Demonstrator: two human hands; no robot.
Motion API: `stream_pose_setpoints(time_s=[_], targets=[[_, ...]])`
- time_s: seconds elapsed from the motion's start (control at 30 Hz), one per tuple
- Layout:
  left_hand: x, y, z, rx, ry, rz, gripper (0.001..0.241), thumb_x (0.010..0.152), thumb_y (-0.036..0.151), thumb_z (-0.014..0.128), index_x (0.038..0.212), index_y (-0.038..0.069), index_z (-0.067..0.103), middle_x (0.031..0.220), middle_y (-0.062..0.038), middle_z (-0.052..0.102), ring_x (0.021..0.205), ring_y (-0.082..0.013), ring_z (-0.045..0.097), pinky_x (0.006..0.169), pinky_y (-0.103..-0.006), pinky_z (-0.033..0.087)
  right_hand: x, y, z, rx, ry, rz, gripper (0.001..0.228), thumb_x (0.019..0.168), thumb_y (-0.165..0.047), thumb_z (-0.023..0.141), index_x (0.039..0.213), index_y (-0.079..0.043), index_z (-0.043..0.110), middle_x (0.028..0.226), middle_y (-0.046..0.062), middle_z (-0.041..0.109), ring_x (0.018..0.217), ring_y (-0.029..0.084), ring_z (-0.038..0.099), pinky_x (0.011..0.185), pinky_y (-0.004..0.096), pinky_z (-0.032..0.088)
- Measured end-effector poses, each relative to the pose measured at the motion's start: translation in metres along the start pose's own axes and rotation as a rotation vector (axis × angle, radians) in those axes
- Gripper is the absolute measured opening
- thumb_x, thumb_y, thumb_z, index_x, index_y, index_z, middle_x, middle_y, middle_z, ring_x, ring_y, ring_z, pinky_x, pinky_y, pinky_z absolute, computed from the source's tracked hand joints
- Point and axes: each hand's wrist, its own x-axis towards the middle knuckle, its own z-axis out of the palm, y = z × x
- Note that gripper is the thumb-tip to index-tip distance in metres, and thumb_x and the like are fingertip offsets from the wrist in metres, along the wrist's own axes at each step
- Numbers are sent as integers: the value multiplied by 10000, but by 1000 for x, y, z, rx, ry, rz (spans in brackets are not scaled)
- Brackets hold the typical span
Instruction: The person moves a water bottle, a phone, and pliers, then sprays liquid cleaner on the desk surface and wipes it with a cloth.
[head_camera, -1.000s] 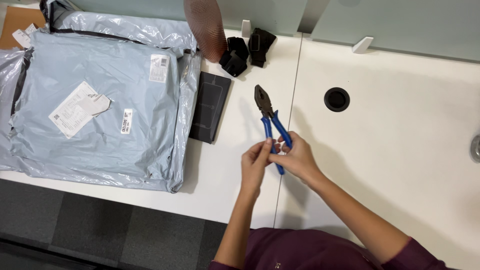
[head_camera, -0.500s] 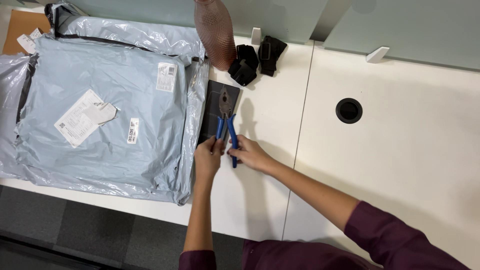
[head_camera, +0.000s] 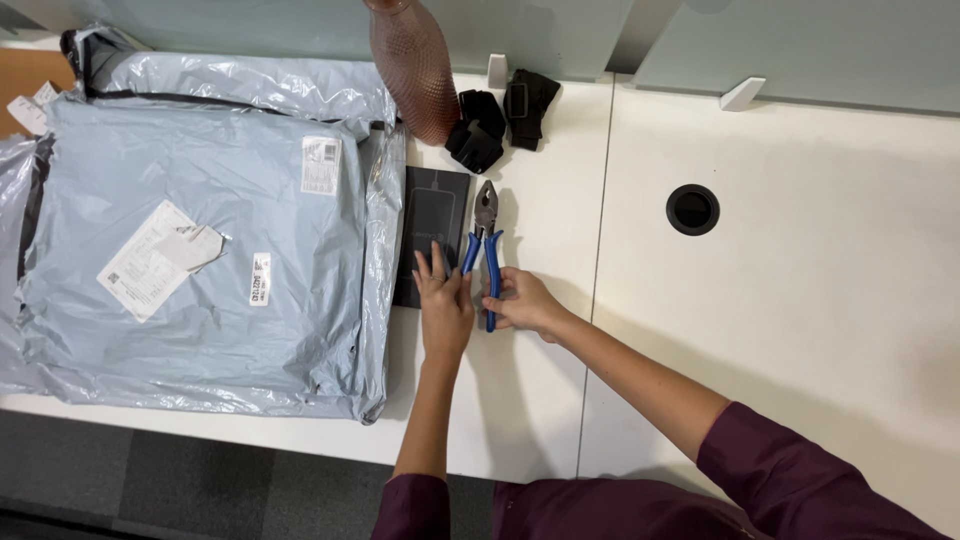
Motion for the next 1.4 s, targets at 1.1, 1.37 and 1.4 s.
stream_pose_setpoints(time_s=[1.1,1.37,1.4], targets=[[-10,19,35,83,318,24,136,1009,60,682,1095,0,769,1281,-201,703,1240,-357,663,1162,-557,411,-37,92,-98,-156,445,-639,171,851,-37,779,1020,-20,769,1024,87,759,921,143,753,738,271,640],[-34,154,83,-207,54,-259,310,939,178,744,1202,18,711,1020,-146,761,804,-236,748,737,-333,633,-253,174,-320,-34,1222,-519,227,853,-132,903,839,-16,708,874,105,744,810,144,702,755,287,588],[-33,171,90,-224,0,-278,393,933,205,750,1268,15,672,998,-137,764,756,-243,737,715,-342,617,-277,181,-343,-37,1298,-556,273,845,-141,923,840,-20,678,908,81,732,853,140,699,817,295,591]])
